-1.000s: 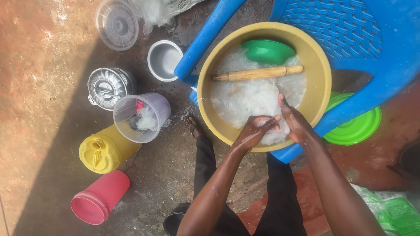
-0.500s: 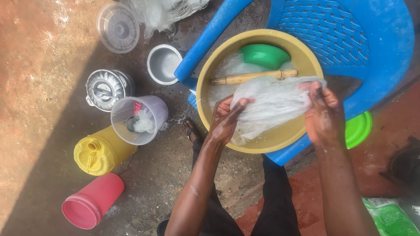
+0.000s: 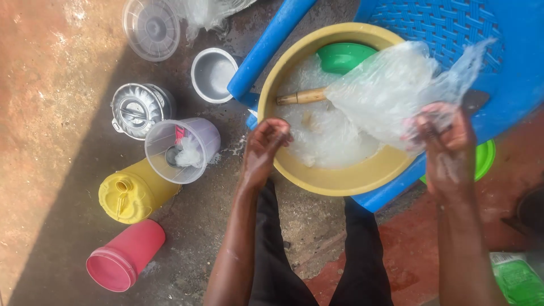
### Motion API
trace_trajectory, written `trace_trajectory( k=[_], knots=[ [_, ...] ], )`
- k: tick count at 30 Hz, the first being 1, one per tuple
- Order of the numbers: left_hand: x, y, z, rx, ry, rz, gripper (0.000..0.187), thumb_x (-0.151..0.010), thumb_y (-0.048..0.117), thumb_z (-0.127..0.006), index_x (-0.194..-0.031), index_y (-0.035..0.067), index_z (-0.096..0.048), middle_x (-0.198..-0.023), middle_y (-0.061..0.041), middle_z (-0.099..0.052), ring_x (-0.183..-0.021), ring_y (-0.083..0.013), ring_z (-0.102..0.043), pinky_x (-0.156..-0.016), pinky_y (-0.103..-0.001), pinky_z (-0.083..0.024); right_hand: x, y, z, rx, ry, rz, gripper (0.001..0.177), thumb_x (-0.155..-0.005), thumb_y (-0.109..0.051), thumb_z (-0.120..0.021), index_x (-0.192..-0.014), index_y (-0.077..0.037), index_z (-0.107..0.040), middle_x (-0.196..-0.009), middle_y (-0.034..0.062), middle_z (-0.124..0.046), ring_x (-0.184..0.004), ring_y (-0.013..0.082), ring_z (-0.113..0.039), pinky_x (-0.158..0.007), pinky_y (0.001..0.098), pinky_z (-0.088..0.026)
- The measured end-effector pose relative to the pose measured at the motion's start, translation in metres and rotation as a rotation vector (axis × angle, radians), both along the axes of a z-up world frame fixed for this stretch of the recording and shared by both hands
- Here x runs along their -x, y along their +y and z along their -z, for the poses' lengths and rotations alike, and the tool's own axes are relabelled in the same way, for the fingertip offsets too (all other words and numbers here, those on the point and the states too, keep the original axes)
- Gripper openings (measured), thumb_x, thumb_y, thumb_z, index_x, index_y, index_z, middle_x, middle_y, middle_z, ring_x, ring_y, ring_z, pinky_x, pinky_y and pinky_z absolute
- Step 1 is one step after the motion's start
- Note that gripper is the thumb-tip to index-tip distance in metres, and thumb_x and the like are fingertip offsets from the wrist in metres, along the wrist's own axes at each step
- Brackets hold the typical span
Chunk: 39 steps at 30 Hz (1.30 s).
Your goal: Washing a large plastic bag in a basin of soapy water by hand
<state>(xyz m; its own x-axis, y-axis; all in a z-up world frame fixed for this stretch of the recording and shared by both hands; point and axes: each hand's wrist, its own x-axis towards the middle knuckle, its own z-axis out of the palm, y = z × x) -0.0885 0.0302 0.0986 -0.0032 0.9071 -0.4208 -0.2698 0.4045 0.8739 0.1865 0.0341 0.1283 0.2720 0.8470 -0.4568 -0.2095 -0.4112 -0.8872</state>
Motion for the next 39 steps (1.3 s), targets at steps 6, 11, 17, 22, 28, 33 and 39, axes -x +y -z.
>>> trace_trajectory(
  k=[6,11,17,22,28,33,39],
  knots=[
    [-0.077,-0.016,0.009,0.067,-0.009,0.285,0.042,-0.084,0.02,-0.065,-0.119,0.0,-0.052,-0.105,-0.02,-0.058,-0.106,-0.0287,-0.056,-0.088,-0.039,-0.048,0.084,-0.014,-0.007,0.038,-0.394,-0.592,0.029,-0.089,-0.03,-0.052,-0.109,-0.009,-0.056,-0.097,0.0144,-0.063,-0.095,0.0311,-0.061,-0.081,0.0487,-0.049],
    [-0.092,-0.005,-0.01,0.544,-0.208,-0.269,0.025,-0.087,0.019,-0.055,-0.106,0.005,-0.063,-0.093,-0.015,-0.065,-0.091,-0.0215,-0.063,-0.086,-0.038,-0.049,0.085,-0.038,0.002,-0.078,-0.459,-0.832,0.031,-0.08,-0.014,-0.063,-0.11,-0.011,-0.062,-0.102,0.0137,-0.062,-0.096,0.0373,-0.06,-0.071,0.0466,-0.053],
    [-0.067,-0.02,0.021,0.237,-0.432,-0.047,0.04,-0.099,0.033,-0.036,-0.124,0.006,-0.053,-0.121,-0.018,-0.056,-0.114,-0.0262,-0.051,-0.095,-0.041,-0.043,0.046,-0.024,0.028,-0.227,-0.756,-0.52,0.028,-0.087,-0.005,-0.062,-0.115,-0.006,-0.059,-0.108,0.0123,-0.054,-0.097,0.0283,-0.057,-0.076,0.0352,-0.051],
    [-0.06,-0.026,0.046,0.166,-0.514,-0.024,0.043,-0.095,0.038,-0.041,-0.124,0.008,-0.052,-0.123,-0.02,-0.054,-0.113,-0.0271,-0.053,-0.094,-0.039,-0.044,0.042,0.009,0.046,-0.243,-0.884,-0.664,0.027,-0.08,-0.006,-0.071,-0.105,-0.002,-0.061,-0.114,0.0168,-0.051,-0.106,0.0353,-0.054,-0.09,0.0479,-0.045],
    [0.008,0.002,0.011,0.003,-0.635,-0.276,0.039,-0.092,0.038,-0.045,-0.114,0.008,-0.056,-0.102,-0.019,-0.061,-0.098,-0.0324,-0.059,-0.094,-0.047,-0.044,-0.038,0.015,0.056,-0.288,-0.62,-0.222,0.007,-0.095,-0.011,-0.06,-0.097,-0.006,-0.057,-0.1,0.0103,-0.059,-0.092,0.0234,-0.059,-0.076,0.0324,-0.051],
    [0.068,0.02,-0.01,-0.012,-0.562,-0.452,0.035,-0.093,0.032,-0.045,-0.089,0.001,-0.059,-0.08,-0.013,-0.063,-0.075,-0.0233,-0.062,-0.07,-0.036,-0.052,-0.122,0.008,0.056,-0.251,-0.137,-0.037,0.026,-0.103,-0.037,-0.052,-0.122,-0.024,-0.04,-0.133,0.0055,-0.051,-0.123,0.0238,-0.055,-0.11,0.0384,-0.053],
    [0.066,0.03,-0.039,0.287,0.044,-0.434,0.029,-0.091,0.033,-0.045,-0.084,0.01,-0.062,-0.096,-0.008,-0.061,-0.081,-0.0184,-0.058,-0.063,-0.028,-0.048,-0.117,0.002,0.058,-0.364,-0.002,-0.204,0.031,-0.087,-0.041,-0.059,-0.107,-0.02,-0.05,-0.091,-0.0044,-0.052,-0.079,0.0126,-0.053,-0.075,0.0316,-0.048]
  ],
)
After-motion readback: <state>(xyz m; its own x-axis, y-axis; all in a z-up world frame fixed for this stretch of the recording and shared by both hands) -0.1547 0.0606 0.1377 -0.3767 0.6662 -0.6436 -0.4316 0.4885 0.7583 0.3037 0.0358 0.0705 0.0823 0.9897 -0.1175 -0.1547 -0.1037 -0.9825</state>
